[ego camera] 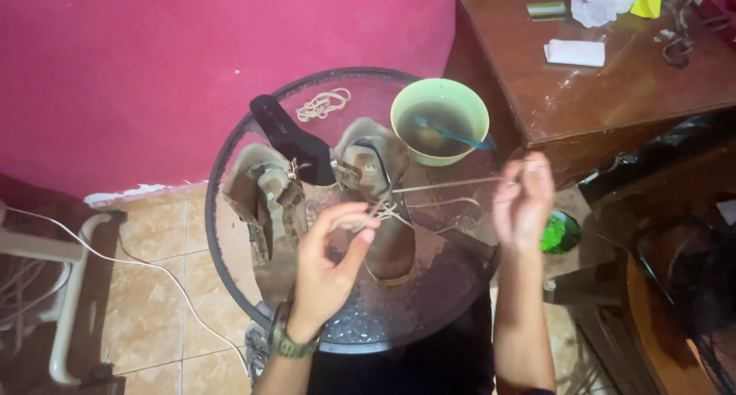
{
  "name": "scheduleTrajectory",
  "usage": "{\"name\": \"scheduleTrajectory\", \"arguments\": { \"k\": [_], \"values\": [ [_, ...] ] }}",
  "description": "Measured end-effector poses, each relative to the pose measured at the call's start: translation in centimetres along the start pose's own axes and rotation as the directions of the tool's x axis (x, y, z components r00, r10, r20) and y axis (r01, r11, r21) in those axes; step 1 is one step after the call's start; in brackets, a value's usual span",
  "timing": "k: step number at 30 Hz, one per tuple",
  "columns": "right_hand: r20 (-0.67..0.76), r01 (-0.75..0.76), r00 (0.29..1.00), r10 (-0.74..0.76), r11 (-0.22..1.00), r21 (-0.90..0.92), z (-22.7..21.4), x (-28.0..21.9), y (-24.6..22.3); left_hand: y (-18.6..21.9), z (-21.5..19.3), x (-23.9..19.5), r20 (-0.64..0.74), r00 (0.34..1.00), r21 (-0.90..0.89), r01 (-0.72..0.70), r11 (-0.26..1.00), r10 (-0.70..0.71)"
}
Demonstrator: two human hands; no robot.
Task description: The person threads a shoelace through the eyelets of a brown boot placed on a glass table, then ties the laces into a knot. The task is performed by hand without tools.
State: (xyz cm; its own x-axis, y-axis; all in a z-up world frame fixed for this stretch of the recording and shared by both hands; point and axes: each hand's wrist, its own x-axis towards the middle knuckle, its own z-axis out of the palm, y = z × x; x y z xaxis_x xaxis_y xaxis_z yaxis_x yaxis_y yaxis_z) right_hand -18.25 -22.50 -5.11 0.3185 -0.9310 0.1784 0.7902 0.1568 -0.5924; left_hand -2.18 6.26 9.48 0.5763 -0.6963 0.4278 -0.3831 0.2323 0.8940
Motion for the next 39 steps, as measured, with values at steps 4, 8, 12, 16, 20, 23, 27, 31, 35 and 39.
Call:
{"name": "scheduleTrajectory", "arguments": {
  "k": [4,8,12,16,20,23,27,31,35,39],
  "values": [
    [-0.108,0.130,0.984,-0.142,0.985,-0.116,-0.3,0.5,-5.7,-2.5,1.9,1.2,-0.039,0.999,-0.027,-0.032,0.999,0.031],
    [-0.156,0.320,0.929,-0.335,0.941,-0.114,0.0,-0.1,-9.8,-4.6,2.0,1.3,0.080,0.994,0.253,-0.087,0.963,0.069],
    [-0.281,0.473,0.788,-0.548,0.830,-0.296,-0.7,-0.7,-11.6,-7.0,1.9,0.7,0.083,0.959,0.558,-0.269,0.785,0.270],
    [-0.333,0.572,0.647,-0.686,0.726,-0.383,-0.9,-0.8,-11.5,-8.5,2.0,0.0,0.083,0.941,0.672,-0.297,0.679,0.329],
    [-0.098,0.557,0.710,-0.697,0.641,-0.528,2.8,-2.2,-9.9,-9.9,2.4,-0.7,0.038,0.940,0.779,-0.239,0.579,0.338],
    [0.058,0.422,0.862,-0.503,0.650,-0.632,5.2,-3.2,-7.0,-10.1,2.6,-1.0,-0.034,0.959,0.803,-0.141,0.578,0.281],
    [0.327,0.365,0.930,-0.166,0.516,-0.775,7.3,-3.4,-2.8,-10.7,2.8,-1.3,-0.183,0.940,0.743,-0.060,0.666,0.288],
    [0.443,0.421,0.896,0.024,0.267,-0.867,7.6,-3.8,1.5,-11.7,2.8,-1.6,-0.241,0.939,0.742,0.015,0.670,0.246],
    [0.476,0.400,0.787,0.392,0.263,-0.878,10.1,-4.1,3.5,-12.3,3.0,-1.8,-0.219,0.946,0.746,0.005,0.666,0.238],
    [0.477,0.353,0.738,0.477,0.331,-0.875,9.5,-3.0,4.2,-11.5,2.8,-1.4,-0.143,0.940,0.709,-0.121,0.694,0.309]
  ]
}}
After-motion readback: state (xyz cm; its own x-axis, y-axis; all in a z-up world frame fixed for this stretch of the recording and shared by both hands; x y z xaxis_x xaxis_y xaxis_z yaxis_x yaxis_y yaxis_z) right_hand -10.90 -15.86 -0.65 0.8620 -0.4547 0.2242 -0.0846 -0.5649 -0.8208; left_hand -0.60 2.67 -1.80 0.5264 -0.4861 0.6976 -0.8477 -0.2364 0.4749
